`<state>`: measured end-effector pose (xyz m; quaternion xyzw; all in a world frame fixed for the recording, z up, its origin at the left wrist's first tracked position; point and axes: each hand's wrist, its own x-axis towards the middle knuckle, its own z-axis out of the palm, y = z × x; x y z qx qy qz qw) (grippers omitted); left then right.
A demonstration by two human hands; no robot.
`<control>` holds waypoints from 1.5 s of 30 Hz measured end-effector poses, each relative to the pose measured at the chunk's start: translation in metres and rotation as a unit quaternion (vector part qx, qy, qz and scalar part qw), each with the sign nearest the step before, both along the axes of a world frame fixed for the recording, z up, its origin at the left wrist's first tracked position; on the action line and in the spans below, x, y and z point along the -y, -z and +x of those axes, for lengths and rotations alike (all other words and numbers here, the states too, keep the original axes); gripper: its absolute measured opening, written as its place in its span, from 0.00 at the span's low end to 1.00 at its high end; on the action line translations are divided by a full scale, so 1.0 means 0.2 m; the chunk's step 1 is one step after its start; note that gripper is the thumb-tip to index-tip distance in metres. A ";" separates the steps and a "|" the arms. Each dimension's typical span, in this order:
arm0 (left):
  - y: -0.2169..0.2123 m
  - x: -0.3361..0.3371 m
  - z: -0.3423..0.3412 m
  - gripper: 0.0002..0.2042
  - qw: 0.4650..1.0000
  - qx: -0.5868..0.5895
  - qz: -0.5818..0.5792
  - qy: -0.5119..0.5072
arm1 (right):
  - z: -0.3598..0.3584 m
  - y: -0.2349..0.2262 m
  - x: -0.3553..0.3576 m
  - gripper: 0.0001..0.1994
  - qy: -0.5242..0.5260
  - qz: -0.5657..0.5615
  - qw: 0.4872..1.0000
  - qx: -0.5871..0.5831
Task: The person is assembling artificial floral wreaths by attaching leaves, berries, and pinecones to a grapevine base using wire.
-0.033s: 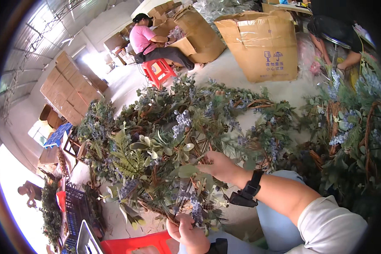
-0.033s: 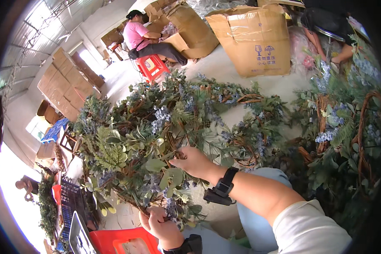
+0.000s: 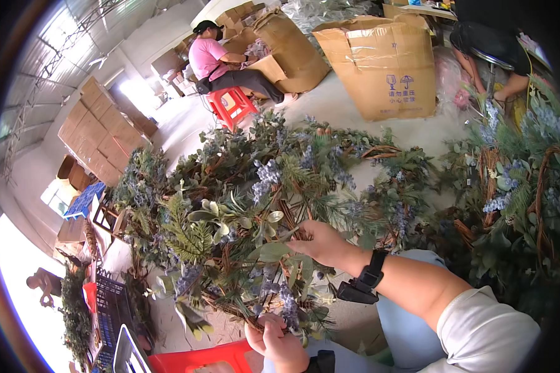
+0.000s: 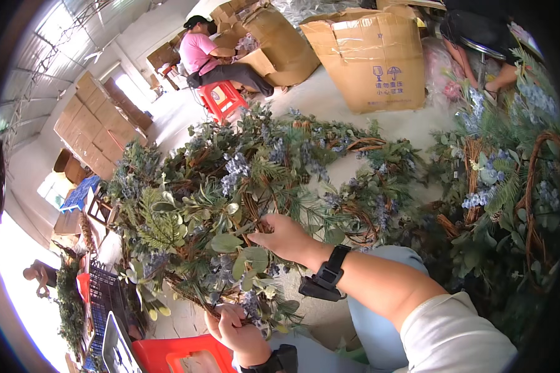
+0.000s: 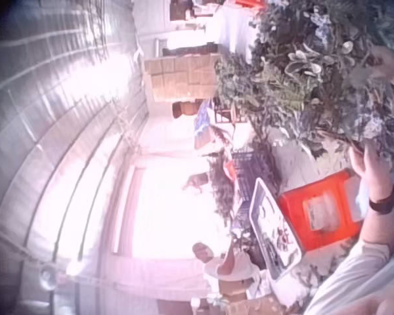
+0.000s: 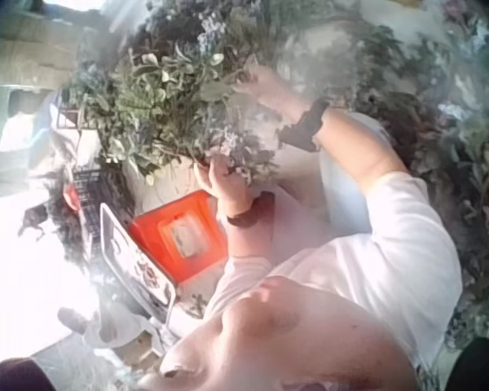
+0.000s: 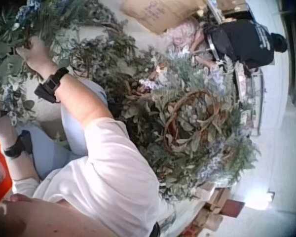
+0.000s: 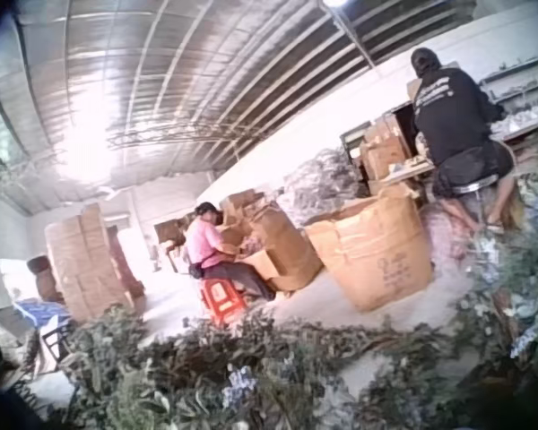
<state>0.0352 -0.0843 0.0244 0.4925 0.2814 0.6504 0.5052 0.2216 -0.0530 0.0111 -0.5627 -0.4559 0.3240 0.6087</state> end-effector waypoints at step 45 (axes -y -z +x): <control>-0.09 -0.10 -0.05 0.39 0.979 0.072 -0.109 0.155 | -0.15 -0.13 0.20 0.08 -0.012 0.144 0.932 0.333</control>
